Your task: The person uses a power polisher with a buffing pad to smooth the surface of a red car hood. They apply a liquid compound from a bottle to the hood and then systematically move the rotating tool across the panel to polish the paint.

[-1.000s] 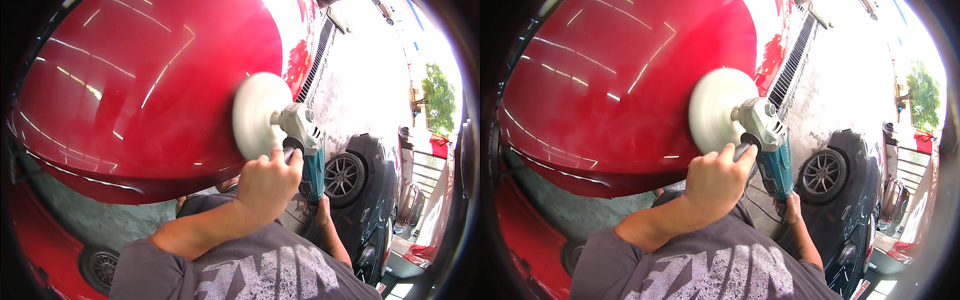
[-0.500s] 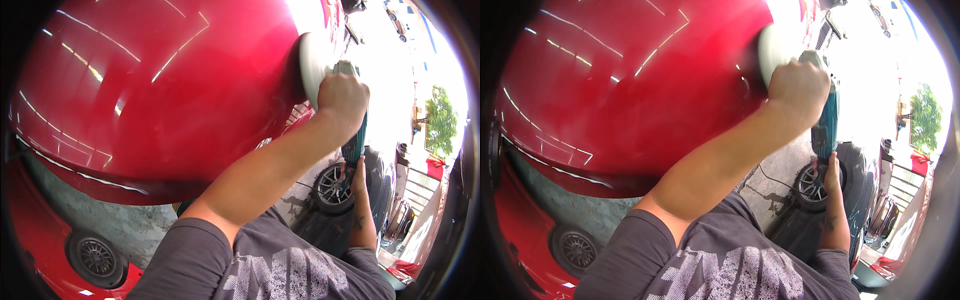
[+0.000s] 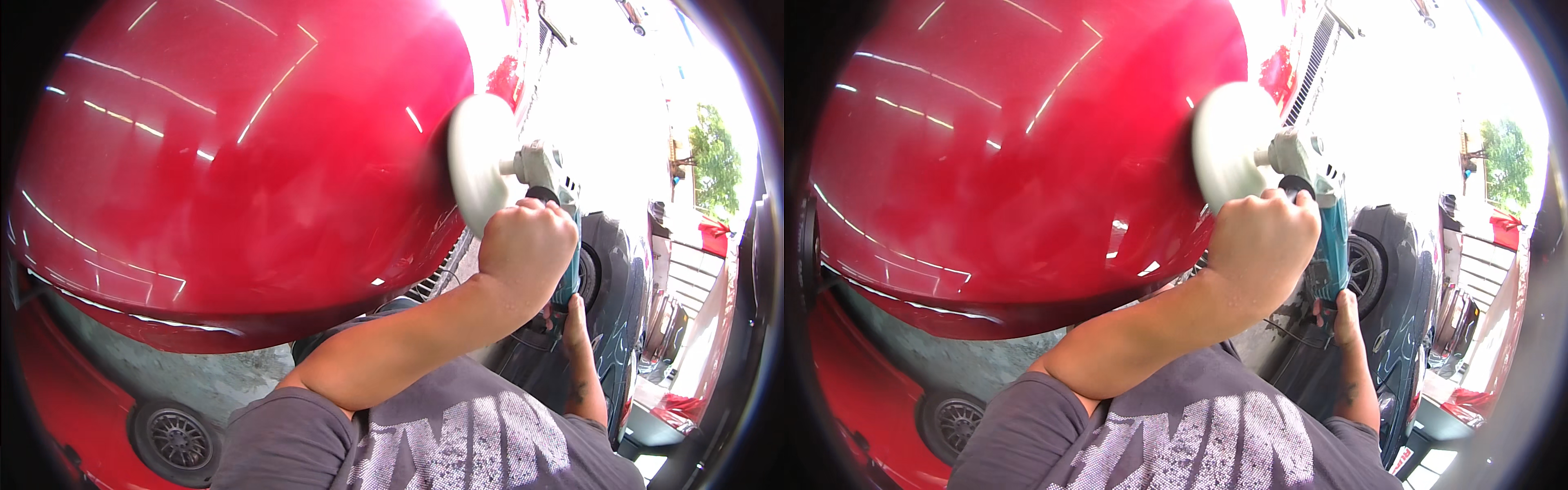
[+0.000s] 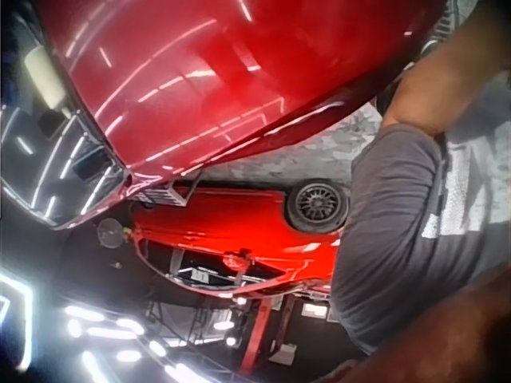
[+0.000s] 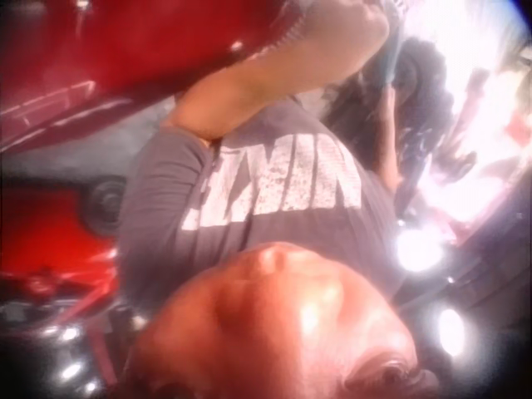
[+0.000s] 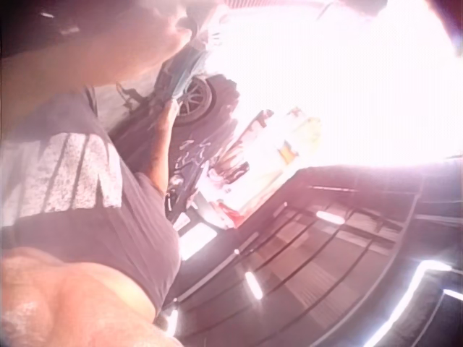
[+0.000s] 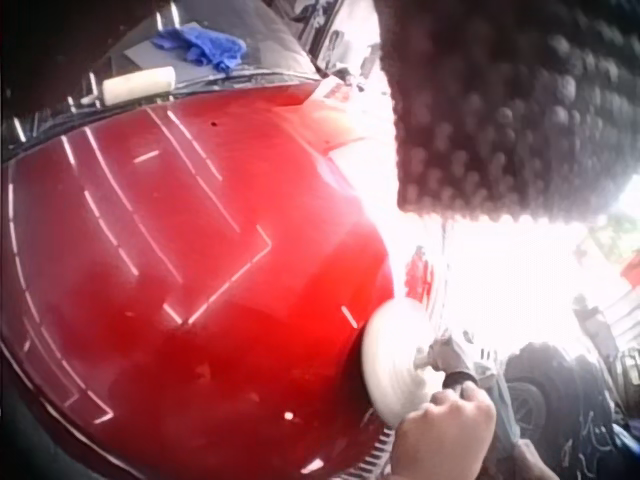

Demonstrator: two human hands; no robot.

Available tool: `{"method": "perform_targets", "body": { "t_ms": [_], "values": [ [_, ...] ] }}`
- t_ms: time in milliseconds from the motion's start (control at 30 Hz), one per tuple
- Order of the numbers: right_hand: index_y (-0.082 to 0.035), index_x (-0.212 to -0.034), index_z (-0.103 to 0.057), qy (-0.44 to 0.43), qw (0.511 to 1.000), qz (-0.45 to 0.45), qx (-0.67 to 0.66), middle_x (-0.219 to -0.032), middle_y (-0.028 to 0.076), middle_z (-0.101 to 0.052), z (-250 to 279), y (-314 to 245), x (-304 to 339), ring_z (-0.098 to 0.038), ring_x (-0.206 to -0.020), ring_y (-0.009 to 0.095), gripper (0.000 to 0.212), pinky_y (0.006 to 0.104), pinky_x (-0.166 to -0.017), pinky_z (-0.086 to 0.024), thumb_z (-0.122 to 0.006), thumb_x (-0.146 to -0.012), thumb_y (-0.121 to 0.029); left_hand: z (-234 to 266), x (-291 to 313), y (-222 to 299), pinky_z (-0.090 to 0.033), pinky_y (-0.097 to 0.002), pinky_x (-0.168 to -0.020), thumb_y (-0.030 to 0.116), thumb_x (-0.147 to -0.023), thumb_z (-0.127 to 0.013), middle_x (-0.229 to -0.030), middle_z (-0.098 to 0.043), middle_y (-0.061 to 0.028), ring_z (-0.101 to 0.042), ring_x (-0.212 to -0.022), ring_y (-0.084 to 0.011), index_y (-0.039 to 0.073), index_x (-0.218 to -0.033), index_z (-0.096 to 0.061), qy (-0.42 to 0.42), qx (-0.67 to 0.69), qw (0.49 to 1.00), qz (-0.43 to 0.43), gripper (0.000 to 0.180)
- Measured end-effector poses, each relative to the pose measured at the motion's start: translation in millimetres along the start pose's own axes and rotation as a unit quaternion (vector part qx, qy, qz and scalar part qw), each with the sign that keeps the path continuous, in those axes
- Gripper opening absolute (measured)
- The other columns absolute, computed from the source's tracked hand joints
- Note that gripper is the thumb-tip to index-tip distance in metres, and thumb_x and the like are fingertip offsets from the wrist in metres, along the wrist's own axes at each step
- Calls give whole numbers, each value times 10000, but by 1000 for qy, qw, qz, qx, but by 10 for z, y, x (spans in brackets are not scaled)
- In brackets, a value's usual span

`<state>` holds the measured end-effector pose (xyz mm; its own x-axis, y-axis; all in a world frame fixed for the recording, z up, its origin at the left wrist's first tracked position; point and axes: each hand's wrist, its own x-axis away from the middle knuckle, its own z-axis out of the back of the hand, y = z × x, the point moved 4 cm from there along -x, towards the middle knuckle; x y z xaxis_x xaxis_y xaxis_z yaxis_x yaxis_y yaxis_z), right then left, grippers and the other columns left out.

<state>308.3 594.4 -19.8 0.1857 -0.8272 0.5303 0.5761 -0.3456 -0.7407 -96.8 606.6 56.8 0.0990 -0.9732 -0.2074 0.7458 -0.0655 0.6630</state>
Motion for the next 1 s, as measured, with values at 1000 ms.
{"method": "perform_targets", "body": {
  "t_ms": [1000],
  "values": [
    [2, -1139, -709, 8, 999, 30, 22, -815, 86, -738, -601, -31, -190, -648, -572, 146, 879, 299, -560, -471, -499, -1096, -850, 189, 100, -580, -673, -444, -695, 100, -954, -741, -901, -808, -127, -840, -800, -328, 118, -1168, -832, -21, 15, 1000, -3, 233]
  ]
}}
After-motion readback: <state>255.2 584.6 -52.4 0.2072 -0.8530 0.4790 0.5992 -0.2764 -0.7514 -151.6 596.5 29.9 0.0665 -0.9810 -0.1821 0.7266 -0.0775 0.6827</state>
